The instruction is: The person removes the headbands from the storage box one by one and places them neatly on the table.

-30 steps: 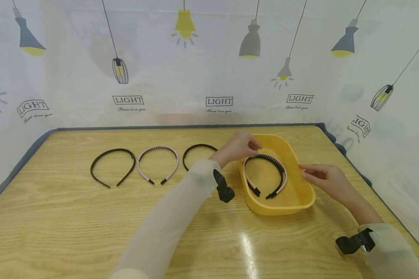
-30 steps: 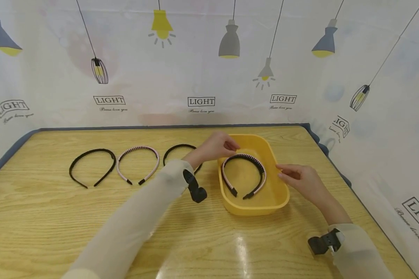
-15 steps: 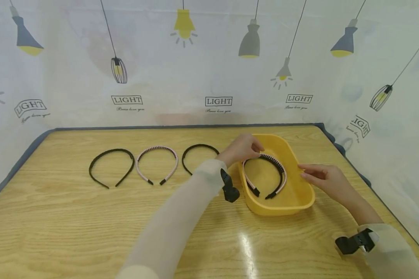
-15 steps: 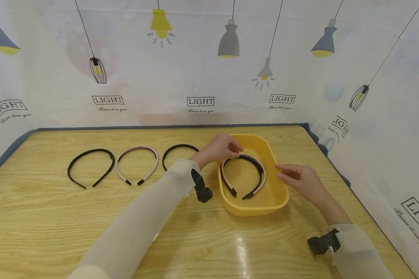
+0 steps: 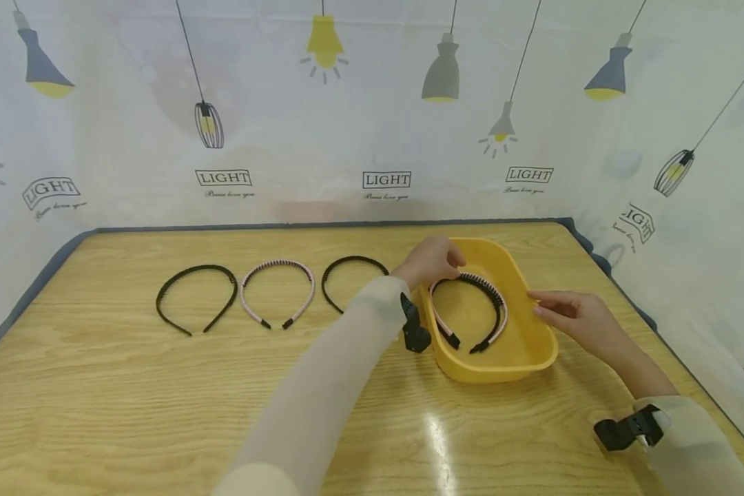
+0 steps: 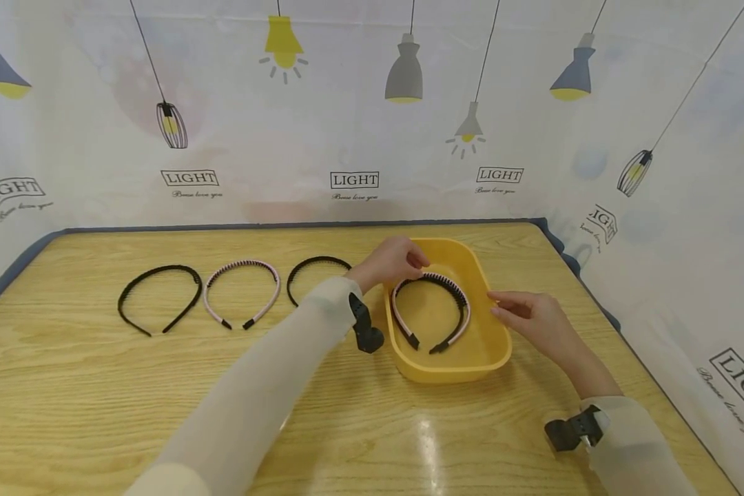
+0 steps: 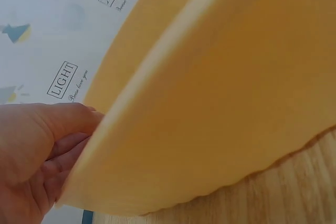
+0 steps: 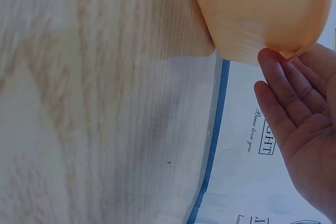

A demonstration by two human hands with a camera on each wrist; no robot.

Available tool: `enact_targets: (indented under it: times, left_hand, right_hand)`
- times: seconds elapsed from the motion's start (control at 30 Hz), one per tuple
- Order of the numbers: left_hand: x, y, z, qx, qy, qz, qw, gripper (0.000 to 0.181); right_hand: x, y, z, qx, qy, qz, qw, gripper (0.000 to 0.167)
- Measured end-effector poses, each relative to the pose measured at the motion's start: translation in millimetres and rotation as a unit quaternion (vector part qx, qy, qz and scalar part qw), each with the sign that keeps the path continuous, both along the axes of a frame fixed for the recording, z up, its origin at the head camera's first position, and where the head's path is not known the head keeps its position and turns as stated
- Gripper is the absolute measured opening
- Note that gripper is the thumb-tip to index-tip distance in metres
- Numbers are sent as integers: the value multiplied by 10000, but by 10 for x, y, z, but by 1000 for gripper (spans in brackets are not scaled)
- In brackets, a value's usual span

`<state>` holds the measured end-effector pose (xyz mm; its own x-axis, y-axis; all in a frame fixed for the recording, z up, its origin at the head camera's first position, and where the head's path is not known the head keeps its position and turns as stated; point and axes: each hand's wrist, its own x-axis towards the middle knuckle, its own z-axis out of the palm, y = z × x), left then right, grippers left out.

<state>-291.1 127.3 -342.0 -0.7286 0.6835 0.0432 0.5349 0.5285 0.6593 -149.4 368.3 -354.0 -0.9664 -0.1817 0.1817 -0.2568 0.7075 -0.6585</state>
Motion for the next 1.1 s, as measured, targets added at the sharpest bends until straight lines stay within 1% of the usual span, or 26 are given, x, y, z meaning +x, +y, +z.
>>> enact_targets:
  times: [0.1,0.23,0.43,0.6,0.9,1.1]
  left_hand:
    - [-22,12,-2,-90,-43,39,9999,24]
    - [-18,15,24,-248,-71,57,9997,26]
    - [3,11,61,-529,-6,-35,9986,30]
    - [8,21,73,-730,19,-20,9973,32]
    - [22,65,92,-1226,148,76,9923,32]
    - [23,92,90,-1520,260,81,9880,31]
  right_hand:
    - [-3,0,0,2,-6,-12,10000,34]
    - [2,0,0,28,2,-11,10000,34]
    - [4,3,3,84,-22,-22,10000,35]
    - [3,7,3,49,-49,-22,10000,35]
    - [6,6,0,54,11,17,10000,35]
    - [6,3,0,13,13,46,10000,35]
